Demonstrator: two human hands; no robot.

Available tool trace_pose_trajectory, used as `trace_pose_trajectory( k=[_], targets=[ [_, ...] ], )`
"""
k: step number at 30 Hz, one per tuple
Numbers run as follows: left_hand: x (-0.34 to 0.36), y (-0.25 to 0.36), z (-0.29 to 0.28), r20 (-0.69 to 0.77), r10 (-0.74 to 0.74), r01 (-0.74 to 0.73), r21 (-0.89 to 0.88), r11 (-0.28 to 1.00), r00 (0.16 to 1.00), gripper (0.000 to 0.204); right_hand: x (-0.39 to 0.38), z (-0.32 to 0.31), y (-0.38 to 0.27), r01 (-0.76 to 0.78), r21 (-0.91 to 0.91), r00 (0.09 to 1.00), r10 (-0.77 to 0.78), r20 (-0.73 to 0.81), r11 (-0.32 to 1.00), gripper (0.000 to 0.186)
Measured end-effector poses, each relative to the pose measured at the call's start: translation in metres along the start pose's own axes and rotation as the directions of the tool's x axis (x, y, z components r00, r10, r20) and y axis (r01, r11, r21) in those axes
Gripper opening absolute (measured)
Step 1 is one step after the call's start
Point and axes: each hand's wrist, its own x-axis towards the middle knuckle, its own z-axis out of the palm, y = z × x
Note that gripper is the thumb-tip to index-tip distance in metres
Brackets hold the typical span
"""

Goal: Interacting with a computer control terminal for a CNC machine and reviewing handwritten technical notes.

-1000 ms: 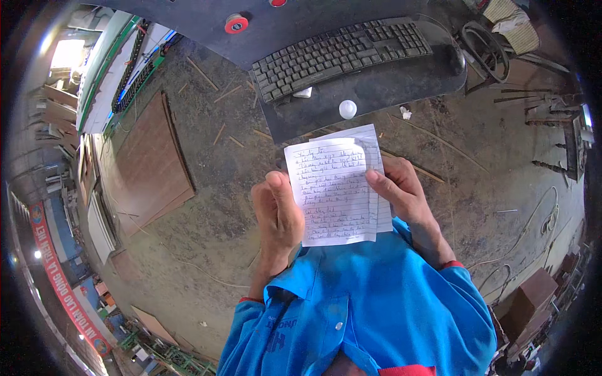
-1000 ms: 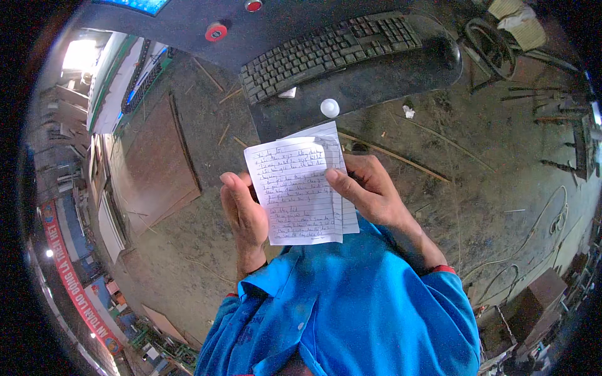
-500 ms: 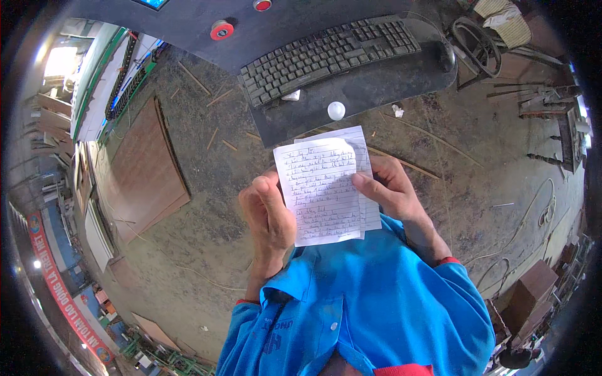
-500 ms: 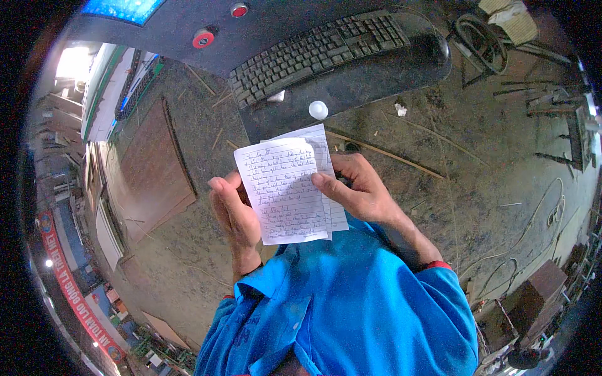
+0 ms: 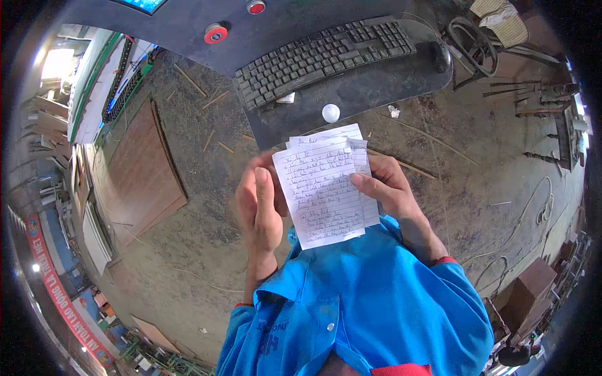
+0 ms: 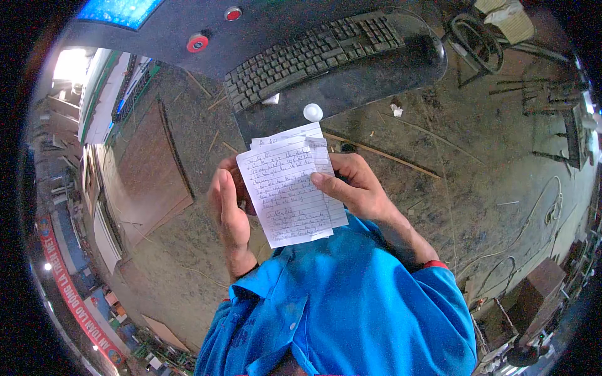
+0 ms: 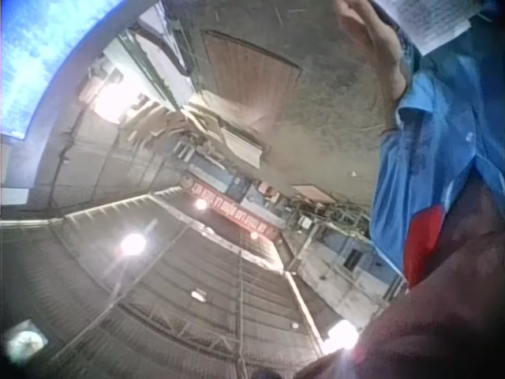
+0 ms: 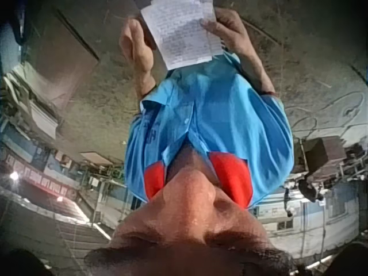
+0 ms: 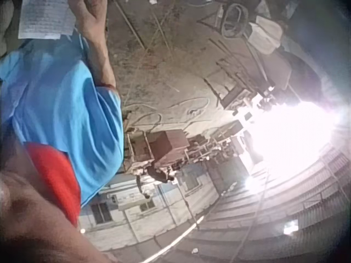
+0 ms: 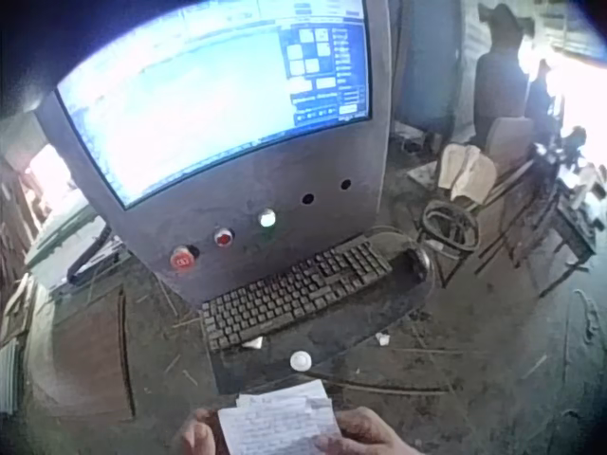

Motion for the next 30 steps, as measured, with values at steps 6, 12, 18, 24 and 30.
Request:
trace_pose_trajectory(
  k=[6,12,18,24,30],
  targets=[
    [-0.008,-0.015,-0.017,0.212,-0.051,0.093,-0.192,0.977,0.976,0.037,0.001,-0.005,0.006,-0.006,0.0,1.0,0.006,-0.009,1.0,0.034],
    [-0.005,-0.009,-0.018,0.366,-0.116,0.169,-0.118,0.979,0.923,0.038,0.0,-0.002,0.002,-0.045,0.057,0.998,0.047,-0.035,0.997,0.035],
    [-0.006,-0.006,-0.016,0.309,-0.06,0.105,-0.133,0.985,0.949,0.038,-0.001,0.003,-0.001,-0.008,-0.055,0.999,0.006,-0.041,0.998,0.036],
    [-0.008,-0.013,-0.019,0.318,-0.053,0.095,-0.118,0.988,0.947,0.037,0.0,0.004,0.001,-0.047,-0.03,0.999,0.047,-0.014,0.998,0.035],
    [-0.008,-0.007,-0.018,0.29,-0.07,0.103,-0.101,0.989,0.955,0.037,-0.001,0.008,-0.007,-0.046,-0.043,0.999,0.046,-0.002,0.998,0.039]
  ],
)
